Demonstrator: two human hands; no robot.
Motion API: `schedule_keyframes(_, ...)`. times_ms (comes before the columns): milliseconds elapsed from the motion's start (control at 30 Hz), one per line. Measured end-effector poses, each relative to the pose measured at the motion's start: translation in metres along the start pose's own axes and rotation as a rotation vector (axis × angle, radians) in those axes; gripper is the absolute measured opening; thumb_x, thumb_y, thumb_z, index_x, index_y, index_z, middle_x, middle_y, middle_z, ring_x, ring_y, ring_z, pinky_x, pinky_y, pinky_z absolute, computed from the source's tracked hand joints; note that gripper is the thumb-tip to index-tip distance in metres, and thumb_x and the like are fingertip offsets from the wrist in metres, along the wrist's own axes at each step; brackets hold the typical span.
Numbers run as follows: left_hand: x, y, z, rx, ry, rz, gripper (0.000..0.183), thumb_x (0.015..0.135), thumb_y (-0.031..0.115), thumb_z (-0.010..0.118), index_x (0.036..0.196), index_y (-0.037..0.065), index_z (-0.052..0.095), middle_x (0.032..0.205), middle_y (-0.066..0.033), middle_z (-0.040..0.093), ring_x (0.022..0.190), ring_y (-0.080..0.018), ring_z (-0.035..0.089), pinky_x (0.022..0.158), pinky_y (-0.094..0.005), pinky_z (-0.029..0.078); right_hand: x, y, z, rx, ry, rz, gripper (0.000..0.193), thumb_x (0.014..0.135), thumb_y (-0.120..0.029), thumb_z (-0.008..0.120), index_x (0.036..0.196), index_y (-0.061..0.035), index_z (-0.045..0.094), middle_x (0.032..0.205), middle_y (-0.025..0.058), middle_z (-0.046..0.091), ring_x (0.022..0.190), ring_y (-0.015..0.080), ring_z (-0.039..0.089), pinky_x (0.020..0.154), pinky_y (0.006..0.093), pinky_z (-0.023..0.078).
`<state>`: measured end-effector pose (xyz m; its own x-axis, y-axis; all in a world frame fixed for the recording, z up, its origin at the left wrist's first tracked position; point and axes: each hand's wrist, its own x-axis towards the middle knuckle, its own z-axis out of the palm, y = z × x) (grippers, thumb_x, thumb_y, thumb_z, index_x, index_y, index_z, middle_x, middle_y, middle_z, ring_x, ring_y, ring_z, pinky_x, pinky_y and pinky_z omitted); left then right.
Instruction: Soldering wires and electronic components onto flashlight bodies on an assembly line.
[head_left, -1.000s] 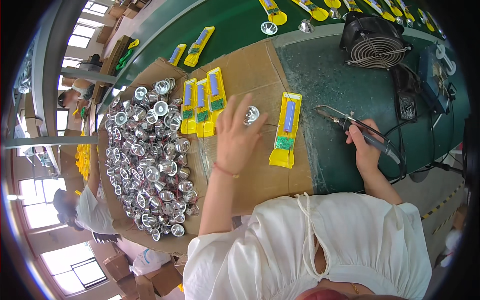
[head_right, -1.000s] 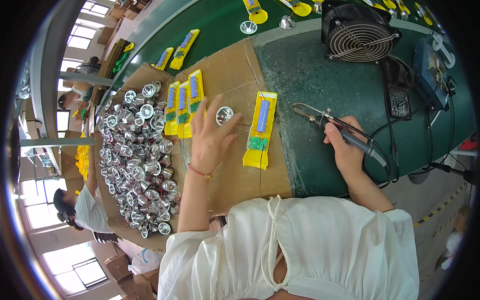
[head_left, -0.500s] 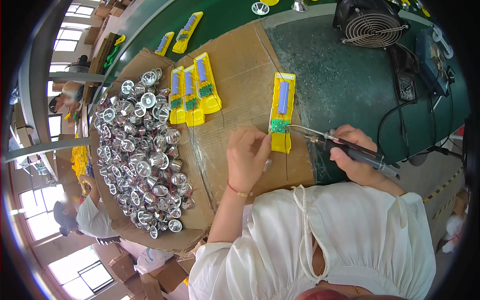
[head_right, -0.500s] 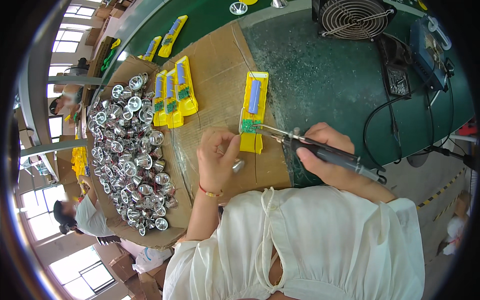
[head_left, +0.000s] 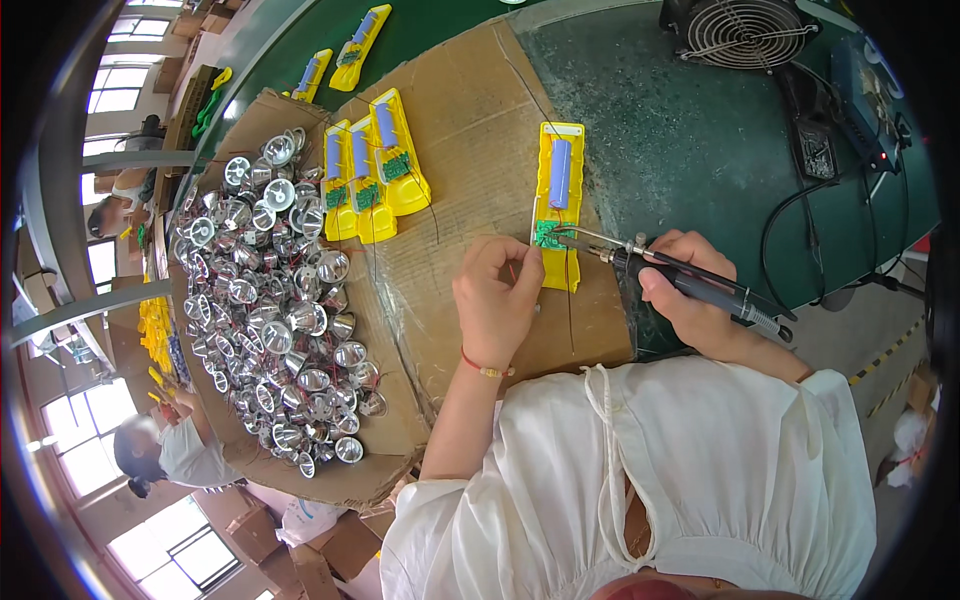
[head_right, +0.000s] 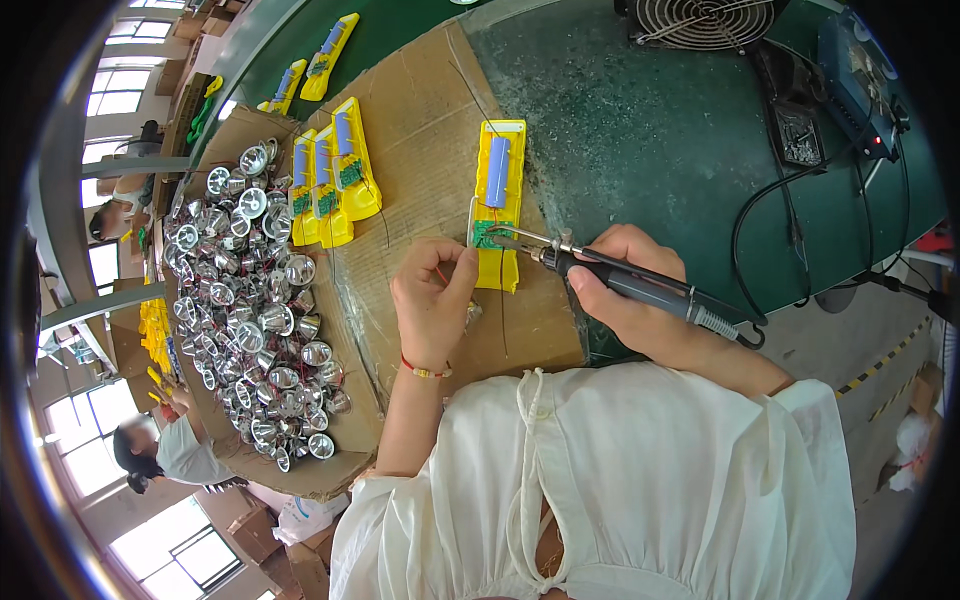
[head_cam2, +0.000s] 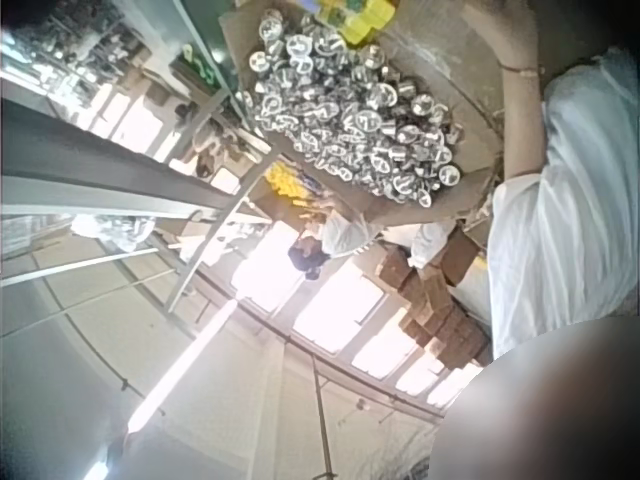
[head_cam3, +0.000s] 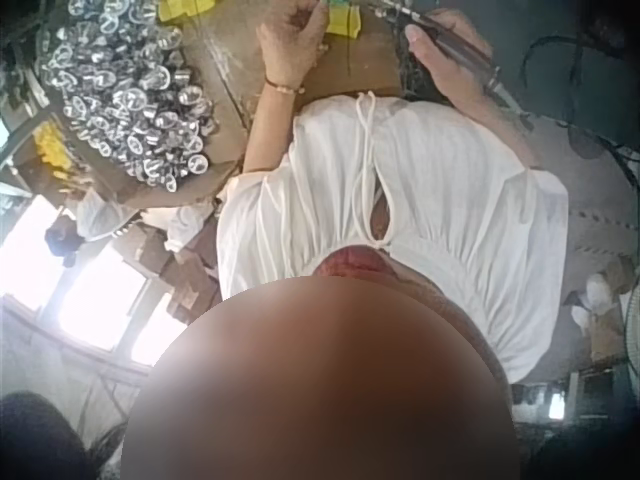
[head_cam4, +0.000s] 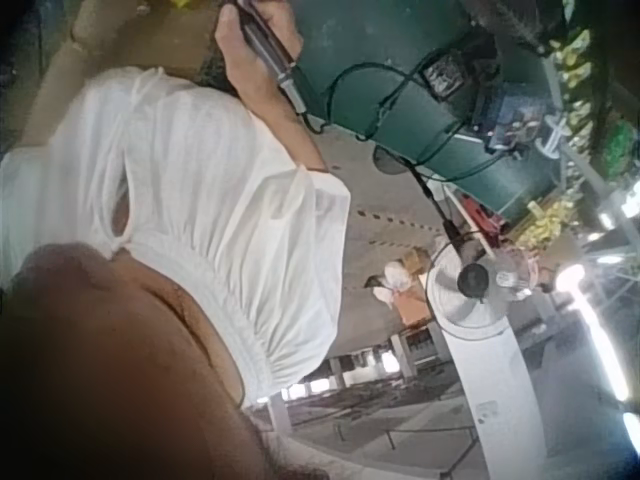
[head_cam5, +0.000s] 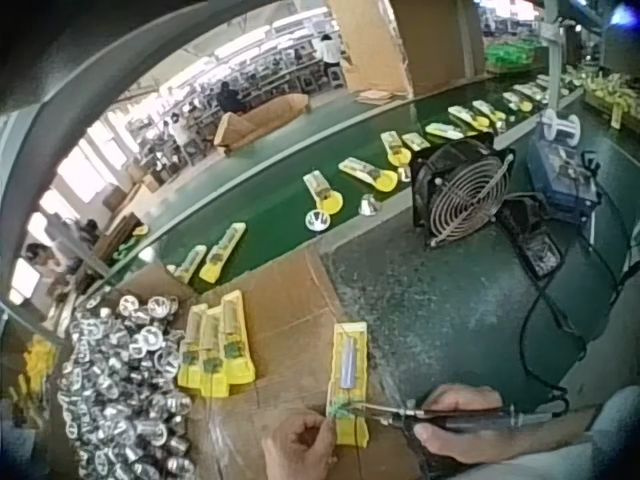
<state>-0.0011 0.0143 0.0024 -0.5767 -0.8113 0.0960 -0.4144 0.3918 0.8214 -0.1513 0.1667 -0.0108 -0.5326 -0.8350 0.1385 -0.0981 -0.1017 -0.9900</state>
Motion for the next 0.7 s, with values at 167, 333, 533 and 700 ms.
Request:
schedule_keyframes(167, 0.0012, 0.0034, -0.0005, 0.016, -0.003, -0.035, 0.006, 0.073, 0.003, 0.065, 0.071, 0.000, 0.060, 0.069, -0.0082, 0.056, 0.054, -0.0152, 0.050, 0.051, -0.0269, 0.040, 0.0034, -0.0068, 0.0026, -0.036, 0.007, -0.064, 0.014, 0.078, -0.007, 0.066, 0.081, -0.0004, 0.054, 0.075, 0.0080, 0.059, 0.061, 0.0103, 0.055, 0.053, 0.0244, 0.043)
schedule_keyframes(333, 0.0021, 0.0031, -0.0008, 0.024, -0.005, -0.042, 0.007, 0.073, 0.004, 0.065, 0.071, 0.001, 0.060, 0.069, -0.0079, 0.056, 0.054, -0.0149, 0.050, 0.051, -0.0269, 0.040, 0.0009, -0.0069, -0.0023, -0.035, 0.001, -0.077, 0.013, 0.080, -0.005, 0.062, 0.086, 0.0008, 0.052, 0.078, 0.0103, 0.057, 0.064, 0.0115, 0.055, 0.055, 0.0248, 0.044)
schedule_keyframes(533, 0.0012, 0.0010, -0.0021, 0.035, -0.027, -0.025, 0.009, 0.077, 0.005, 0.064, 0.074, -0.001, 0.059, 0.069, -0.0022, 0.055, 0.056, -0.0064, 0.046, 0.052, -0.0218, 0.038, -0.0016, -0.0097, -0.0032, 0.066, 0.049, -0.016, 0.015, 0.081, -0.002, 0.058, 0.091, 0.0033, 0.049, 0.084, 0.0135, 0.055, 0.063, 0.0121, 0.054, 0.057, 0.0241, 0.045)
schedule_keyframes(700, 0.0010, 0.0028, -0.0016, 0.040, -0.025, -0.019, 0.010, 0.076, 0.006, 0.066, 0.076, 0.000, 0.059, 0.066, -0.0006, 0.054, 0.055, -0.0061, 0.045, 0.052, -0.0215, 0.038, -0.0049, -0.0068, -0.0040, 0.072, 0.062, 0.004, 0.013, 0.081, 0.000, 0.057, 0.090, 0.0035, 0.049, 0.084, 0.0133, 0.055, 0.061, 0.0114, 0.054, 0.055, 0.0235, 0.045)
